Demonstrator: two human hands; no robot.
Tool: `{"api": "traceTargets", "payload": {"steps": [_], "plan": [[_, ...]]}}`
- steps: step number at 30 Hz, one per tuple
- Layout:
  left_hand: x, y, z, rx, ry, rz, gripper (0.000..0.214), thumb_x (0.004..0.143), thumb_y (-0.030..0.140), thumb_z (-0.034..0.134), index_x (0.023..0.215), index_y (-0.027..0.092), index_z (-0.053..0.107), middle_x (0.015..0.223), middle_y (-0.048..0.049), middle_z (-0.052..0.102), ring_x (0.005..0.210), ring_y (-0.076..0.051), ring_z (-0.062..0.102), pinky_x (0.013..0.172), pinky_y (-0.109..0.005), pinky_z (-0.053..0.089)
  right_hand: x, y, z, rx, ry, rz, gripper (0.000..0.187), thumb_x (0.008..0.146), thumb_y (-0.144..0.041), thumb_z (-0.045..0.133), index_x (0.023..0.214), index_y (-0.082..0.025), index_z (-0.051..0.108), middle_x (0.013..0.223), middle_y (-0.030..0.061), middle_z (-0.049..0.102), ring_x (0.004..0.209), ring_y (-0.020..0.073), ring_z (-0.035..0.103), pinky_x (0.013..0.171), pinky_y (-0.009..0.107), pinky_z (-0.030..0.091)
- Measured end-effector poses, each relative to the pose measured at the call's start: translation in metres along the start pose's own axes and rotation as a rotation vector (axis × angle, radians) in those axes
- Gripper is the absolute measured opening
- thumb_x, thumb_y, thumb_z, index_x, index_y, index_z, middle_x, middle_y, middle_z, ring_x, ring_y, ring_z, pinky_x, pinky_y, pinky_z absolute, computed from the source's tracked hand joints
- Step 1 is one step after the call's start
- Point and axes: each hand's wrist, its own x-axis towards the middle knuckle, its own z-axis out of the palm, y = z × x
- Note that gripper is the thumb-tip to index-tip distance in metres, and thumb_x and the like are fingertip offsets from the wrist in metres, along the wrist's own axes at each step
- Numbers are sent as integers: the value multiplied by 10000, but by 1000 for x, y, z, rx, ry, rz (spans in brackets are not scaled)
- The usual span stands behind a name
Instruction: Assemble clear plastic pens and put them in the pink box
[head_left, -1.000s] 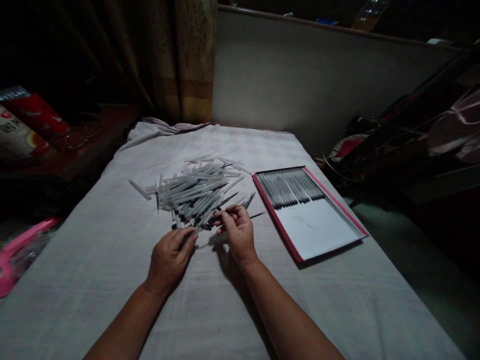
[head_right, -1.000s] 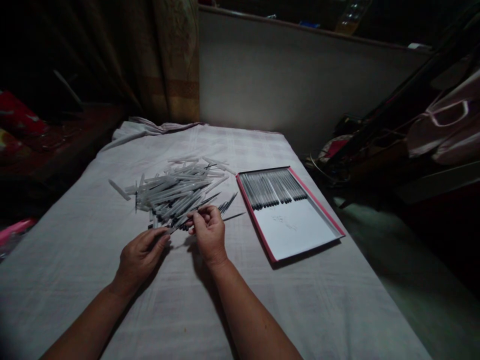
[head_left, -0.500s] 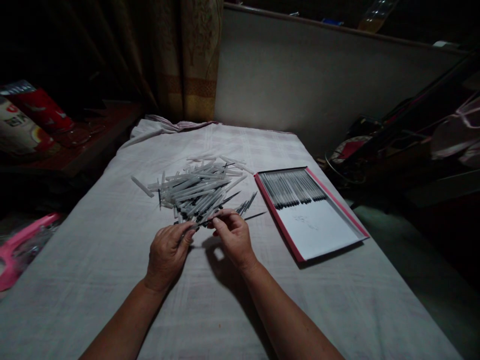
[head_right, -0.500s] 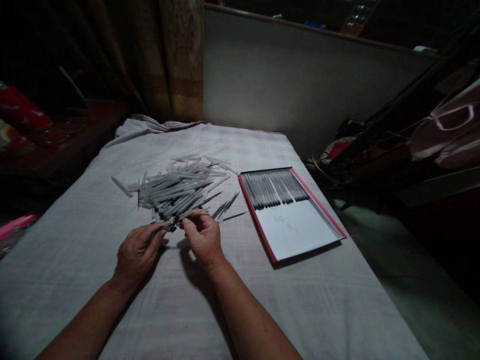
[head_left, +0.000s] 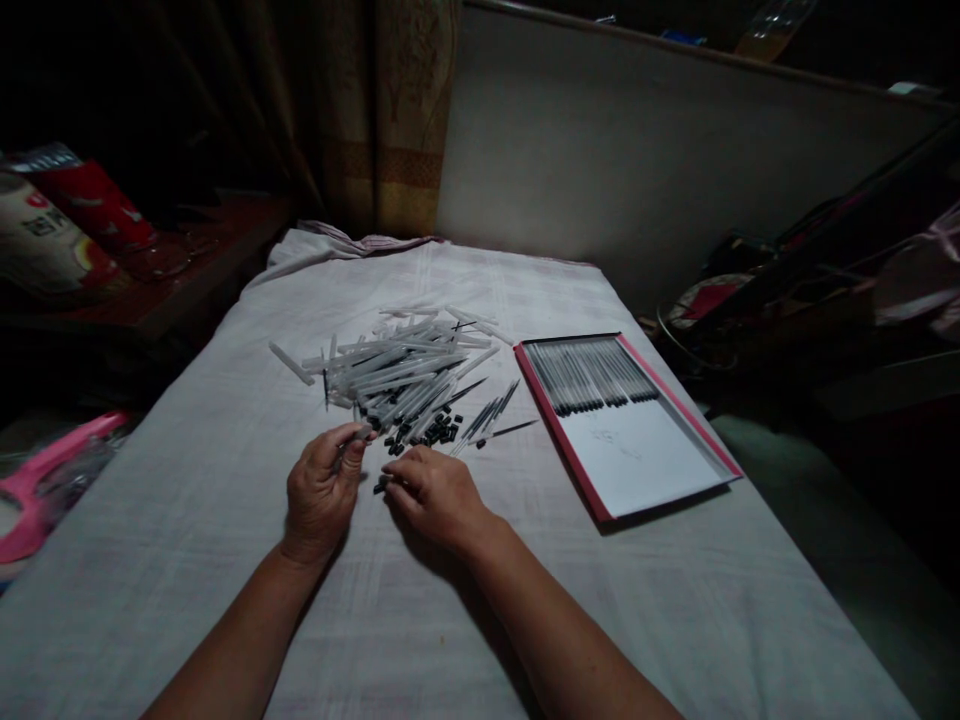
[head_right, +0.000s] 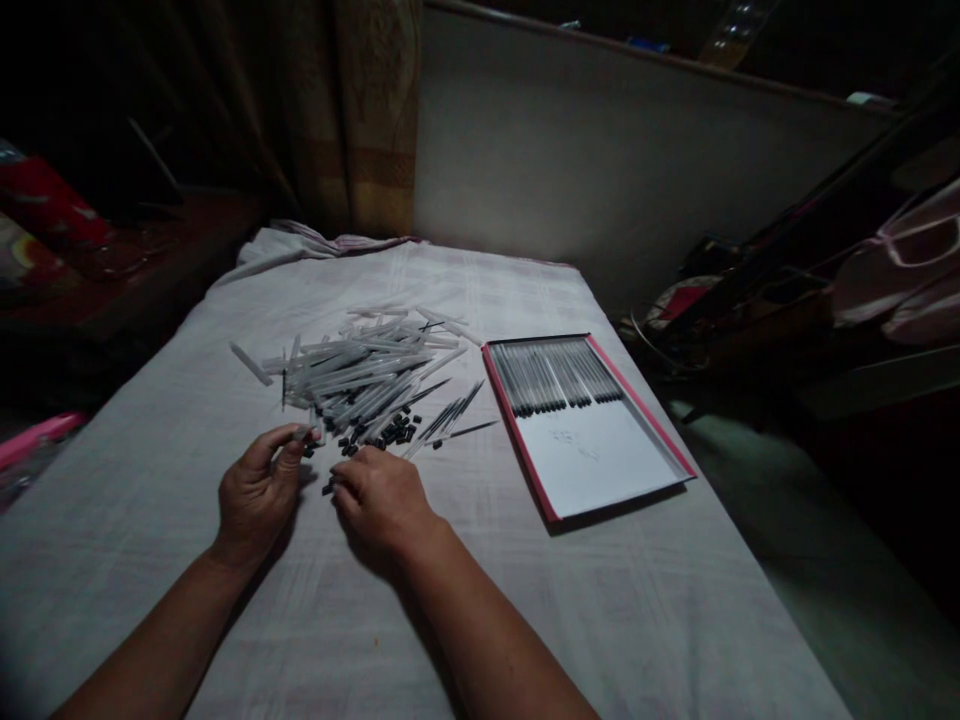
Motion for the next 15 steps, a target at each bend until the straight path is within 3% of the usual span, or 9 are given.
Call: {"api": "traceTargets", "payload": {"steps": [4, 7, 11, 15], "plan": [[2, -3, 2, 28, -14, 136, 197, 954, 331, 570, 1022, 198, 698, 960, -54, 759, 896, -186, 710, 844, -312, 550, 1, -9, 8, -167, -66, -60, 138, 928, -304, 604, 919, -248, 729, 925, 44, 673, 813, 175, 607, 652, 257, 432], [4, -3, 2, 67, -38, 223, 176, 954, 291, 579, 1037, 197, 703, 967, -61, 762, 899, -187, 708, 838, -312, 540, 2, -7, 10, -99, -30, -37, 134, 929, -251, 579, 910, -215, 707, 921, 63, 684, 815, 191, 619, 677, 280, 451], [4, 0, 3, 136, -88, 343, 173, 956, 278, 586, 1066, 215, 703, 956, -50, 770, 894, -193, 707, 825, -321, 522, 2, 9, 6, 340, 166, 137, 130, 856, -178, 596, 940, -199, 694, 895, 56, 716, 832, 193, 657, 764, 307, 499], [3, 5, 5, 167, -149, 408, 196, 964, 294, 573, 1097, 223, 698, 949, -52, 768, 880, -199, 701, 796, -327, 507, -2, 25, -2, 813, 288, 356, 129, 825, -276, 612, 902, -214, 696, 726, 0, 674, 619, 148, 615, 593, 269, 500]]}}
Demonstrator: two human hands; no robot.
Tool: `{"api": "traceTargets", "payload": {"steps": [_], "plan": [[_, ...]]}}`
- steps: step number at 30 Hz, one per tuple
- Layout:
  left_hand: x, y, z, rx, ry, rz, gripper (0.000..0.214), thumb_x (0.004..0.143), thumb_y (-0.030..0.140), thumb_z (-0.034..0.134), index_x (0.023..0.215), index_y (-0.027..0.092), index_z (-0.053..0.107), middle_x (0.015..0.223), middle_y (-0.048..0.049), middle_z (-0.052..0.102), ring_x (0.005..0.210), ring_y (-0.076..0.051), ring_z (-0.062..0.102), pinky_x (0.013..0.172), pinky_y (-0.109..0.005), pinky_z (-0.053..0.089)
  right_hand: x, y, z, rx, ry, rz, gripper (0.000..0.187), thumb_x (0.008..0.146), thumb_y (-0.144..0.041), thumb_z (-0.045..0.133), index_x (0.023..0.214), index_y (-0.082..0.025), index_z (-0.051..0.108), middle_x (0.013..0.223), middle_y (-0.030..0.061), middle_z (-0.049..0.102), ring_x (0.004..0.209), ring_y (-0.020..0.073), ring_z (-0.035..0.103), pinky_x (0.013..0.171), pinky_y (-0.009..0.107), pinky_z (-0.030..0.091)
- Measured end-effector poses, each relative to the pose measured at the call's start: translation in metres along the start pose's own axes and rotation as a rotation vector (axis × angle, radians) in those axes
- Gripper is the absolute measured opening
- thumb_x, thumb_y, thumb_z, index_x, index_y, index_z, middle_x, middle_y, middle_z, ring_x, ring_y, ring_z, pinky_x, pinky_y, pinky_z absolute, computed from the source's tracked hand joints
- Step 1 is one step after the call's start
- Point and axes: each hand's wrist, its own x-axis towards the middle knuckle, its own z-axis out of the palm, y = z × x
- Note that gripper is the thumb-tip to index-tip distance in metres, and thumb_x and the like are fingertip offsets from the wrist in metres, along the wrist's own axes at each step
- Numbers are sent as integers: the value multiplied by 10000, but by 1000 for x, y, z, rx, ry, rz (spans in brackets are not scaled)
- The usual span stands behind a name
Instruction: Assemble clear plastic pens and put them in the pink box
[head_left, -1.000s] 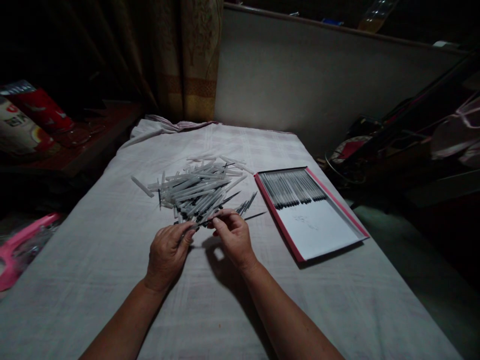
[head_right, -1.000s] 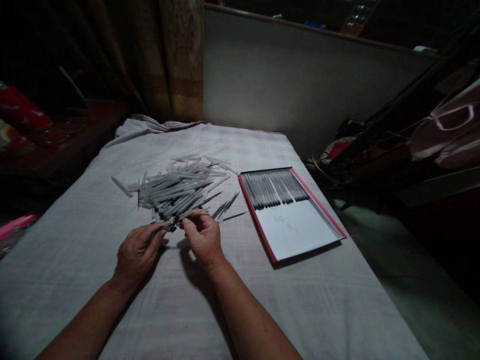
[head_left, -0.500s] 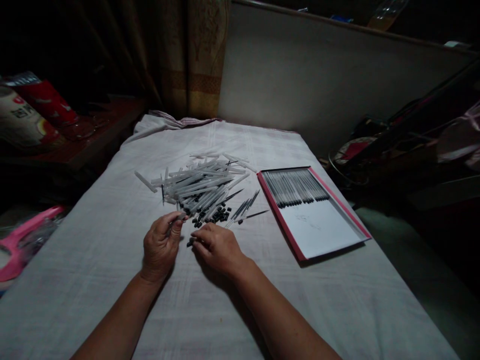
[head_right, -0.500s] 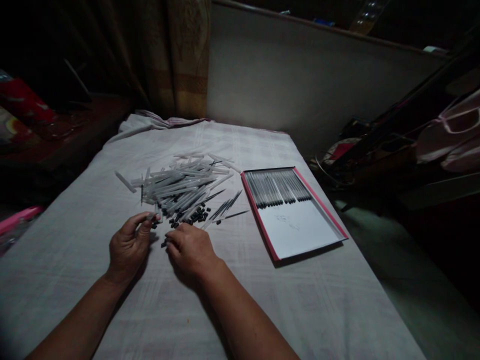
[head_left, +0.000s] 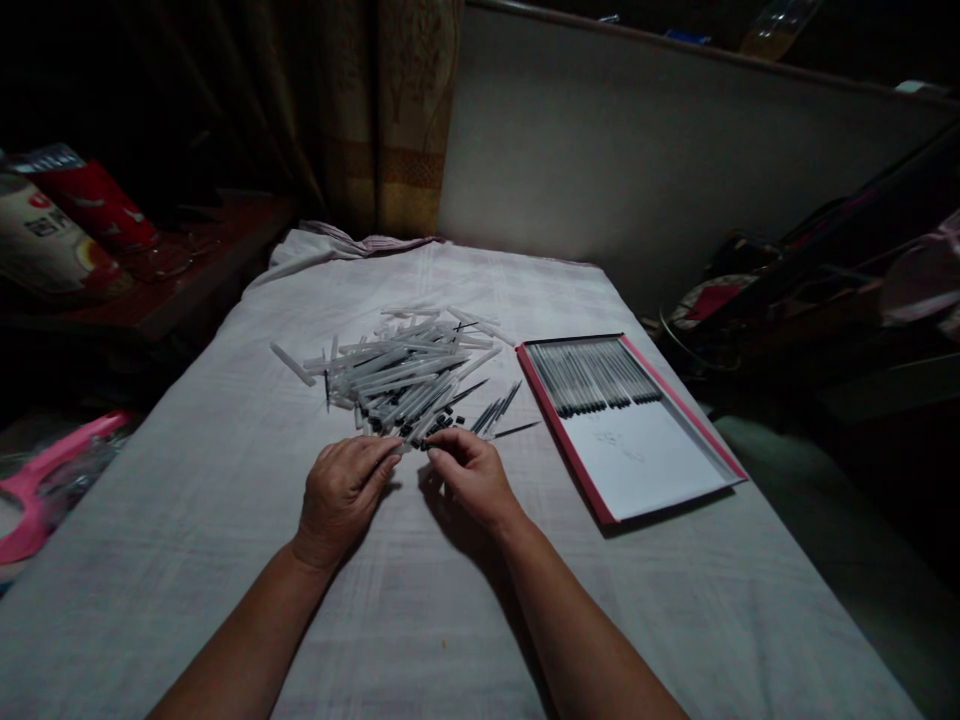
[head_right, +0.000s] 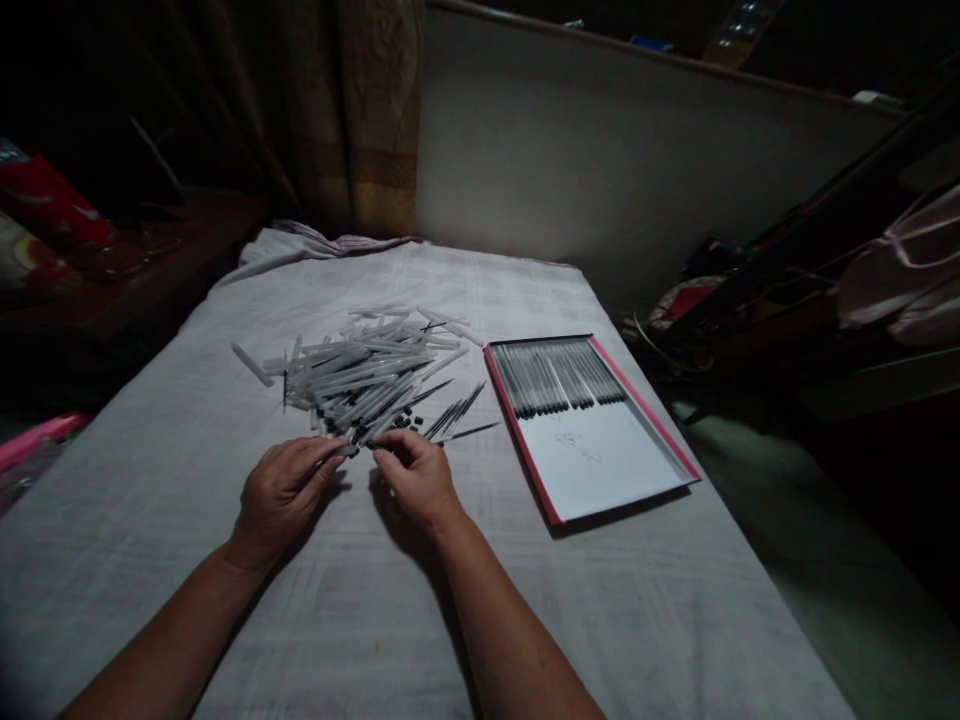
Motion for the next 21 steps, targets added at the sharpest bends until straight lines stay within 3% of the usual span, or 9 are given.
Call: {"api": "traceTargets", "payload": {"steps": [4, 14, 21], "plan": [[0, 4, 2, 11, -75, 30, 210, 970, 303, 558, 1089, 206, 701, 924, -57, 763, 862, -205, 693, 768, -333, 488, -3, 1, -6, 94, 19, -4, 165, 788, -311, 655, 918, -227, 714, 750, 5, 676, 640, 148, 616, 548, 249, 495], [-2, 6, 4, 22, -125, 25, 220, 969, 293, 556, 1079, 186, 713, 952, -74, 760, 882, -206, 684, 786, -334, 475, -7, -3, -4, -130, 58, -237, 163, 810, -209, 602, 898, -231, 738, 850, 40, 712, 784, 175, 661, 736, 309, 527], [-3, 6, 4, 6, -140, 8, 218, 966, 298, 561, 1089, 203, 714, 960, -67, 762, 887, -202, 684, 794, -330, 471, -9, -4, -4, -238, 80, -352, 171, 835, -171, 594, 926, -213, 733, 878, 49, 722, 811, 172, 667, 740, 289, 534]]}}
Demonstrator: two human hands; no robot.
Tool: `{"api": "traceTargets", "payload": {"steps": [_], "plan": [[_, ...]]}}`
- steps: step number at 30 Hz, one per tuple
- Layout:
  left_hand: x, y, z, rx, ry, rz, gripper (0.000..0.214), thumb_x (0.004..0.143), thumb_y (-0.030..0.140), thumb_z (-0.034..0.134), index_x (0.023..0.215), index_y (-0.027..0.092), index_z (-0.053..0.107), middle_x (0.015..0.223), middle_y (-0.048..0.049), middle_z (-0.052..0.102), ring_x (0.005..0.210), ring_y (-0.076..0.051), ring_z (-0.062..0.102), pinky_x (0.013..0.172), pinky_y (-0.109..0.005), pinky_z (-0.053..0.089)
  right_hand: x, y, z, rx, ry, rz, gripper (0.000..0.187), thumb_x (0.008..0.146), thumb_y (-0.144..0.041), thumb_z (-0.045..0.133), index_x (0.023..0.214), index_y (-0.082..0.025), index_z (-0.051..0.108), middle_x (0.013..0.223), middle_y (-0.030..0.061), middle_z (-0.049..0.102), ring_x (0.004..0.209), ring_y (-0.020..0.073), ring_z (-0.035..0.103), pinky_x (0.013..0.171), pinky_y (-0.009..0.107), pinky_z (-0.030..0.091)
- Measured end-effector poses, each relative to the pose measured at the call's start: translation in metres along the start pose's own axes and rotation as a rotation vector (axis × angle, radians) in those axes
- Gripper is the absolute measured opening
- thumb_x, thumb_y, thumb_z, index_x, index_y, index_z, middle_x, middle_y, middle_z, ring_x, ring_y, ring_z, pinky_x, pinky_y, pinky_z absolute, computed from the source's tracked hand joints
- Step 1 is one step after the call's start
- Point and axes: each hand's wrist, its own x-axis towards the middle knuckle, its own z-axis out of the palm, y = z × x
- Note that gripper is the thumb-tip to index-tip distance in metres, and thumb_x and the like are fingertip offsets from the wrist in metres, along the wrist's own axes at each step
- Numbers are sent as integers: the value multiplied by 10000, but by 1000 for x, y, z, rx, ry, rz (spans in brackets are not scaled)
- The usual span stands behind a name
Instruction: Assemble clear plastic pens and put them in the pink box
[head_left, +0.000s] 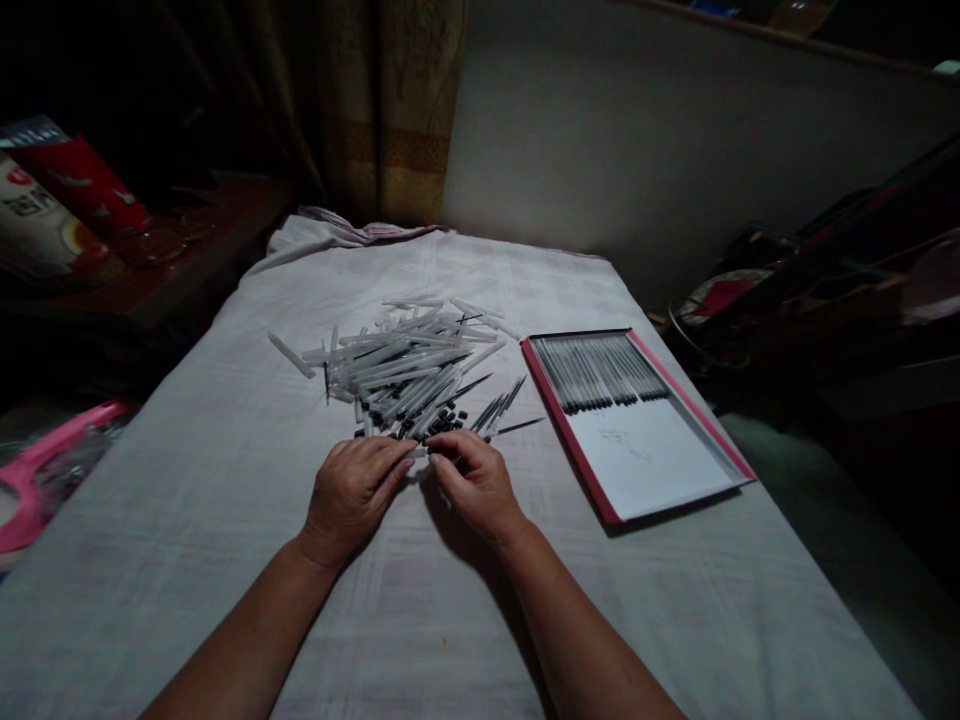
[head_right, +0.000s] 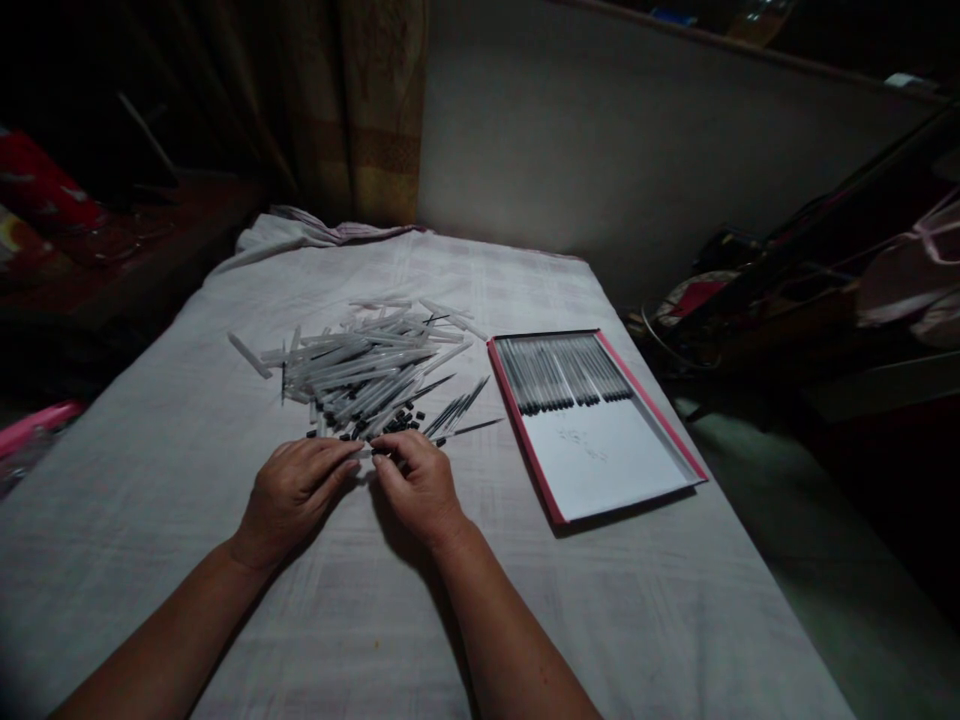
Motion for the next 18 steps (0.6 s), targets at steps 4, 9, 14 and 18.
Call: {"api": "traceTargets", "payload": {"steps": [4, 9, 14, 18], "plan": [[0, 1, 0, 3, -4, -3, 224, 975, 310, 548, 1081, 201, 712, 957, -65, 762, 885, -200, 684, 791, -331, 470, 0, 0, 0, -40, -24, -46, 170, 856, -157, 585, 941, -206, 724, 891, 55, 728, 836, 172, 670, 767, 289, 531], [1, 1, -1, 31, -16, -8, 255, 988, 346, 517, 1076, 218, 720, 941, -60, 763, 856, -200, 685, 767, -338, 472, 0, 1, -5, -175, -90, -138, 162, 904, -195, 565, 961, -217, 715, 890, 67, 736, 845, 188, 671, 774, 306, 528], [2, 2, -2, 37, -25, 20, 255, 989, 350, 519, 1076, 207, 712, 932, -59, 760, 842, -196, 681, 754, -333, 463, -1, 2, -6, -249, -148, -129, 175, 936, -244, 540, 971, -221, 710, 896, 77, 742, 830, 194, 664, 768, 314, 511], [2, 4, -2, 19, -41, 38, 248, 990, 340, 516, 1068, 208, 710, 923, -55, 759, 828, -193, 676, 750, -335, 455, -2, 4, -7, -356, -186, -73, 290, 970, -316, 503, 765, -213, 682, 723, 56, 690, 699, 173, 622, 684, 281, 468]]}}
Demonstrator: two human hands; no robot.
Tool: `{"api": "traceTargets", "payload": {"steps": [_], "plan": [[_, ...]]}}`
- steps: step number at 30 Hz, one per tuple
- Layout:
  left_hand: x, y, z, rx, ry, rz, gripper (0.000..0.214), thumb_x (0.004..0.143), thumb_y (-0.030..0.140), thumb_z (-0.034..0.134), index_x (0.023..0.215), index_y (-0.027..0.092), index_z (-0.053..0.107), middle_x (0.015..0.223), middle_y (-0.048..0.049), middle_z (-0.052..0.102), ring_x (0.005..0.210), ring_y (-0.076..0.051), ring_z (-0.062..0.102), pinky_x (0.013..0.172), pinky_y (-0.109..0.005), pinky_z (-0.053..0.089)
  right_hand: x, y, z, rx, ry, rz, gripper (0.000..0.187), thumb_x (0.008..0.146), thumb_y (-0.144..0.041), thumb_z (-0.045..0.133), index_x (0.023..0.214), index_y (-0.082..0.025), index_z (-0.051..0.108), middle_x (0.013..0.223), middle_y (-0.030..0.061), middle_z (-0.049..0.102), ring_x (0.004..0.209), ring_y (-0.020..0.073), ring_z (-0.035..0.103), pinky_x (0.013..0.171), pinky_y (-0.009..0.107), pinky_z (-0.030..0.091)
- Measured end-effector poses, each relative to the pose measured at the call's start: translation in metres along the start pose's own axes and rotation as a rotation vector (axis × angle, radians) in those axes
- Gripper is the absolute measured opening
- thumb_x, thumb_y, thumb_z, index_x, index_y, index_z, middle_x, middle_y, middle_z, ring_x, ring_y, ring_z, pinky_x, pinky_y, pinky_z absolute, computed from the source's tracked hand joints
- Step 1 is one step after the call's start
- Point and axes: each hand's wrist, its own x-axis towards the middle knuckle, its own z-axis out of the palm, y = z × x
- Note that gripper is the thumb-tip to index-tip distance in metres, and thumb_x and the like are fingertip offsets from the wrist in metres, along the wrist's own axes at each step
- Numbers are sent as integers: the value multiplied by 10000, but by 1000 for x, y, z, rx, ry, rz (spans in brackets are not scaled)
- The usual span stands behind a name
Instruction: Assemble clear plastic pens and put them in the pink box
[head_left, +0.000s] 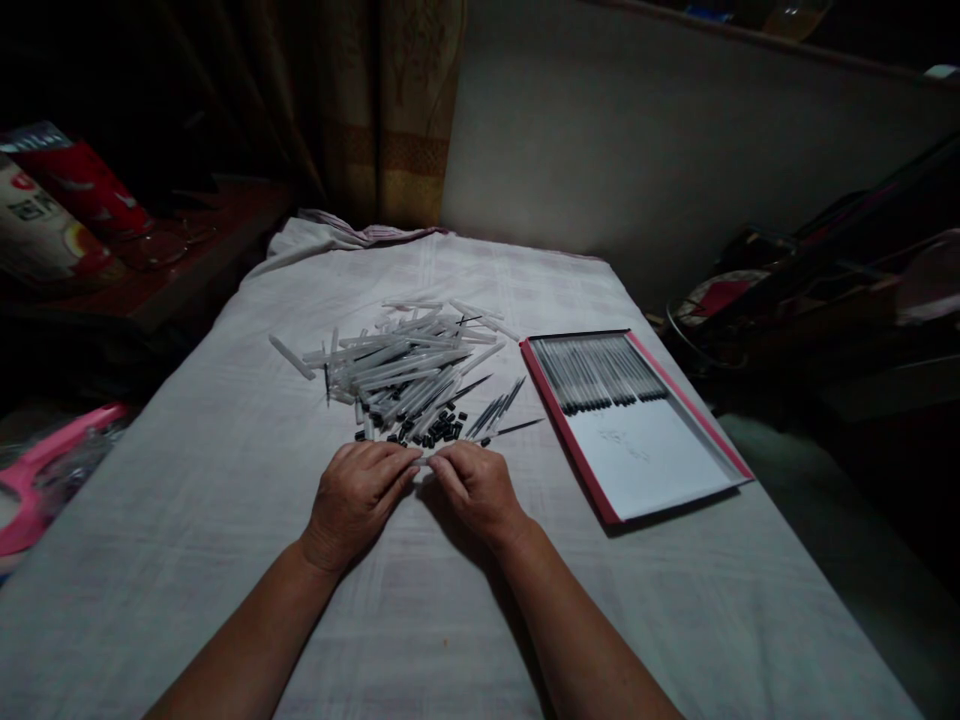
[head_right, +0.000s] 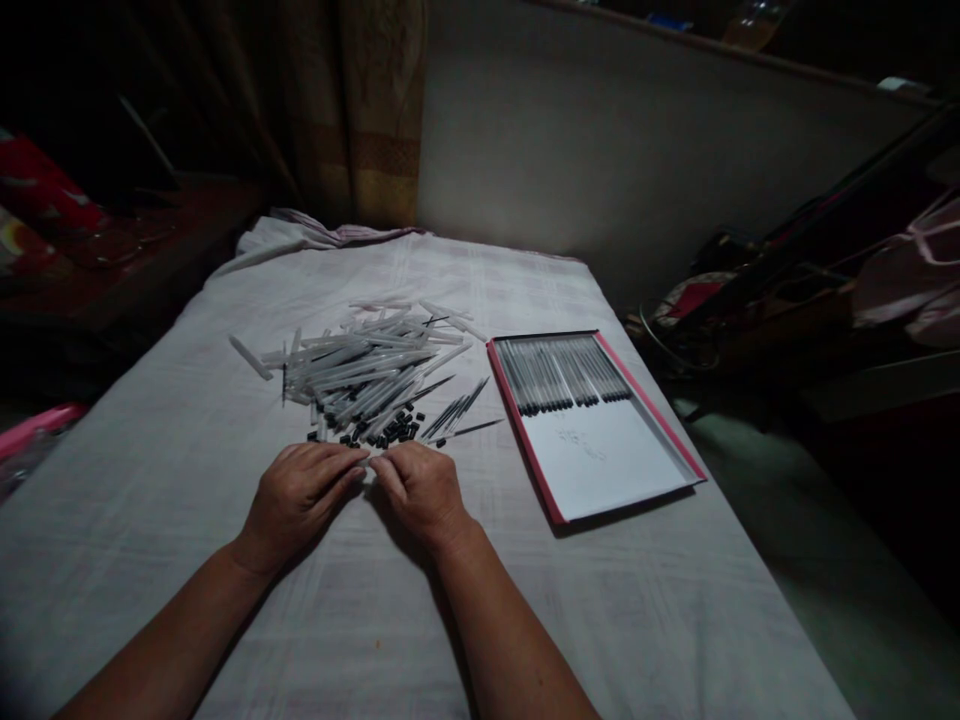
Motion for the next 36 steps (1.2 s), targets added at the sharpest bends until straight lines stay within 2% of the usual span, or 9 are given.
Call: {"api": "traceTargets", "payload": {"steps": [3, 6, 8, 14, 19, 23, 28, 32, 36], "plan": [[0, 1, 0, 4, -6, 11, 251, 995, 338, 505, 1058, 203, 708, 922, -53, 759, 824, -193, 670, 747, -335, 455, -1, 0, -2, -20, -27, 30, 353, 979, -339, 473, 697, -212, 643, 671, 49, 659, 660, 168, 602, 648, 273, 447], [0, 0, 1, 12, -8, 7, 252, 994, 332, 505, 1069, 202, 707, 923, -55, 757, 827, -194, 670, 744, -334, 453, -3, -2, -5, 84, -4, 59, 188, 940, -313, 519, 905, -208, 672, 791, 49, 695, 711, 167, 624, 672, 266, 468], [0, 0, 1, 10, -11, 1, 244, 989, 327, 517, 1074, 203, 710, 923, -58, 755, 835, -196, 671, 750, -334, 452, -5, -3, -6, 146, 14, 58, 166, 903, -272, 547, 1004, -200, 659, 859, 51, 704, 748, 165, 637, 709, 264, 486], [0, 1, 2, 12, -9, 13, 225, 986, 321, 528, 1068, 205, 702, 919, -52, 752, 831, -192, 665, 756, -330, 451, -7, -4, -6, 113, -2, 72, 187, 939, -275, 507, 842, -208, 651, 768, 44, 683, 714, 167, 623, 682, 270, 473], [1, 3, 1, -4, -9, 19, 230, 985, 318, 525, 1059, 206, 712, 901, -52, 750, 818, -189, 668, 745, -332, 456, -10, -3, -6, 149, 26, 85, 157, 882, -250, 565, 1009, -204, 645, 826, 45, 701, 717, 171, 633, 687, 276, 488], [1, 4, 2, -7, -21, 11, 228, 981, 323, 528, 1049, 217, 718, 901, -50, 749, 823, -189, 669, 755, -333, 460, -14, -1, -7, 130, 14, 54, 157, 922, -258, 510, 889, -210, 656, 796, 51, 696, 730, 179, 637, 704, 284, 491], [1, 5, 3, -16, -24, 18, 230, 984, 322, 526, 1045, 205, 714, 904, -55, 747, 820, -191, 666, 758, -333, 459, -15, -1, -7, 132, 10, 66, 158, 889, -256, 570, 1021, -206, 642, 858, 51, 705, 747, 174, 639, 713, 282, 493], [1, 5, 3, -20, -29, 19, 228, 981, 323, 529, 1049, 211, 715, 905, -54, 750, 824, -189, 669, 757, -332, 464, -15, -1, -7, 86, 6, 28, 152, 931, -265, 508, 902, -206, 644, 804, 53, 692, 737, 177, 631, 703, 287, 484], [0, 3, 4, -23, -36, 18, 230, 981, 324, 529, 1051, 206, 714, 918, -57, 753, 832, -192, 674, 755, -338, 469, -16, 0, -7, 92, 11, 54, 167, 902, -250, 540, 1034, -208, 634, 861, 51, 704, 761, 177, 642, 720, 282, 493]]}}
